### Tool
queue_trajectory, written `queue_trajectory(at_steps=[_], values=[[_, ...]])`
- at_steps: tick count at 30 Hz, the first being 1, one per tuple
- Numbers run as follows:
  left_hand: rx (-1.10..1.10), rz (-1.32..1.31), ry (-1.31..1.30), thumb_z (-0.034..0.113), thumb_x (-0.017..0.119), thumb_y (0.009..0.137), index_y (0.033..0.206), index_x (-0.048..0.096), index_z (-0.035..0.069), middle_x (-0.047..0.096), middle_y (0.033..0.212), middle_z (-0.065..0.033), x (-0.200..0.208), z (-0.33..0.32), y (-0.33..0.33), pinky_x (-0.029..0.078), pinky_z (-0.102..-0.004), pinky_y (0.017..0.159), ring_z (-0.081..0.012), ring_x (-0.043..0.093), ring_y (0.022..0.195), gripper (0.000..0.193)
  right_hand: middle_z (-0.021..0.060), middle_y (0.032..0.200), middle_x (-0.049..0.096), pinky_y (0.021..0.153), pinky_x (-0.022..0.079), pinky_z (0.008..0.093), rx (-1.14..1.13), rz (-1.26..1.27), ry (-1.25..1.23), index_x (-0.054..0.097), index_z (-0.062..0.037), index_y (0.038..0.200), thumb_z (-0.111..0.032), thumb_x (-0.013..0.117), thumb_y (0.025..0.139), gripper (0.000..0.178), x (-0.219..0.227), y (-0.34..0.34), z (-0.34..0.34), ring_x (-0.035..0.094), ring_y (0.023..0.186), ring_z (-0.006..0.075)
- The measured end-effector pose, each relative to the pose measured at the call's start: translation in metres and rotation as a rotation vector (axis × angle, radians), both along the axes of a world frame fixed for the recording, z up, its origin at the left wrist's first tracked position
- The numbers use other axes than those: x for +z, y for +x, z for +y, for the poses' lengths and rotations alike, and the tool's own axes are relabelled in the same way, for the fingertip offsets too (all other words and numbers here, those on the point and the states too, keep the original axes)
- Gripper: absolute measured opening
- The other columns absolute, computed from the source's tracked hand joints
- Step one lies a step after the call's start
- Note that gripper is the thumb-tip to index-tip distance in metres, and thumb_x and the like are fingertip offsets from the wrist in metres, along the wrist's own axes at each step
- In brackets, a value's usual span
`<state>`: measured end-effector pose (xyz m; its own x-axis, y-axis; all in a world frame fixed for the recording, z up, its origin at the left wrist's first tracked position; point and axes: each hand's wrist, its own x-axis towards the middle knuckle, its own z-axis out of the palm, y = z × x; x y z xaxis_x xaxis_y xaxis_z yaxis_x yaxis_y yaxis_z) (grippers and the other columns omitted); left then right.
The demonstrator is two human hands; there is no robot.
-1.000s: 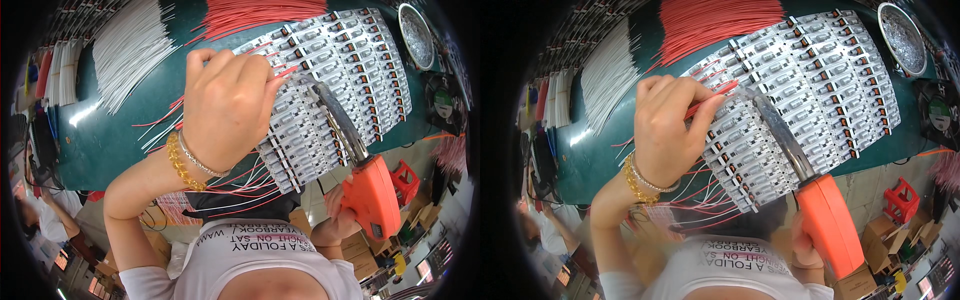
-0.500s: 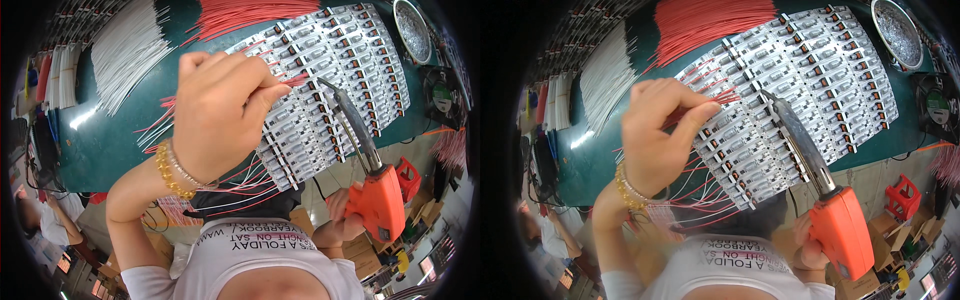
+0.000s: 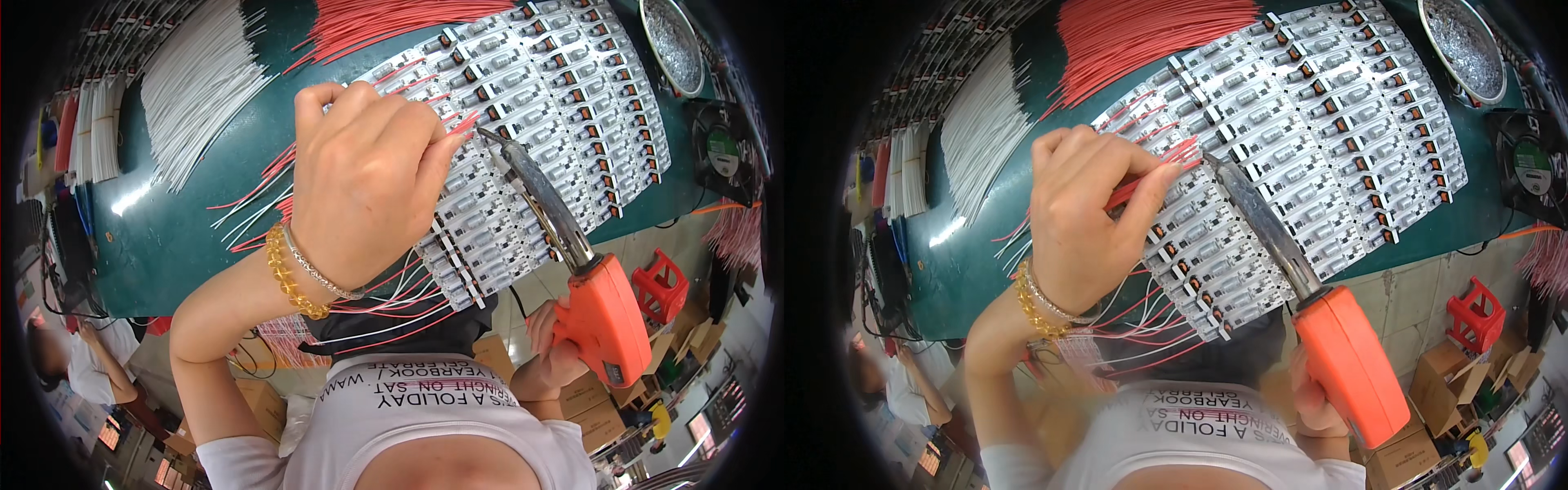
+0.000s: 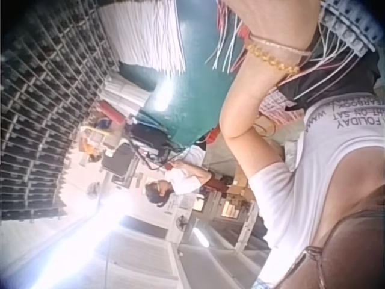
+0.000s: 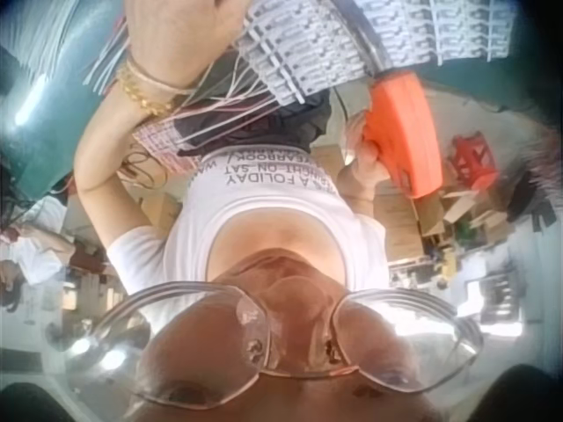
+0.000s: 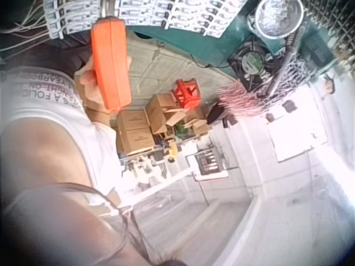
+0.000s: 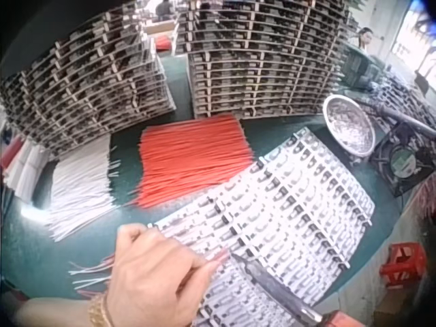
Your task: The person uses a soldering iron to attach white and red wires to a grid of electronic components on a green workbench. They repeatedly pick up individual wires, position them against the component terminals, and apply the soldering iron to secure the connections.
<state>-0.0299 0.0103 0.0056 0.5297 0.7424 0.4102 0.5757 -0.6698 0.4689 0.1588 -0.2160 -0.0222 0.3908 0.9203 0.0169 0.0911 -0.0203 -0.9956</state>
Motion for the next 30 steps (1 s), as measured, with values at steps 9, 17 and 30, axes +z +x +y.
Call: queue_trajectory(at_steps=[9, 17, 30], values=[[-0.001, -0.015, 0.010, 0.010, 0.076, 0.076, 0.073, 0.064, 0.008, 0.058, 0.068, -0.0014, -0.001, 0.000, 0.001, 0.035, -0.0341, 0.077, -0.0210, 0.052, 0.067, 0.013, -0.0013, 0.049, 0.044, 0.042, 0.035, 0.0240, -0.033, -0.172, -0.001, 0.049, 0.0061, 0.111, -0.055, 0.067, 0.084, 0.069, -0.005, 0.005, -0.008, 0.041, 0.040, 0.0090], [0.001, 0.002, 0.007, 0.011, 0.077, 0.075, 0.073, 0.064, 0.007, 0.059, 0.067, -0.0023, 0.000, 0.000, 0.002, 0.036, -0.0344, 0.077, -0.0215, 0.052, 0.066, 0.014, -0.0025, 0.049, 0.045, 0.043, 0.037, 0.0240, -0.049, 0.111, 0.010, 0.047, 0.0095, 0.123, -0.057, 0.063, 0.086, 0.078, 0.006, -0.003, 0.003, 0.041, 0.039, 0.0083], [-0.018, -0.008, -0.028, 0.010, 0.076, 0.074, 0.074, 0.064, 0.008, 0.058, 0.070, -0.0023, -0.001, -0.006, 0.005, 0.035, -0.0354, 0.081, -0.0230, 0.053, 0.075, 0.012, -0.0029, 0.051, 0.045, 0.045, 0.039, 0.0259, -0.010, 0.049, -0.043, 0.045, 0.0089, 0.125, -0.056, 0.064, 0.086, 0.078, 0.021, -0.005, 0.001, 0.042, 0.041, 0.0084]])
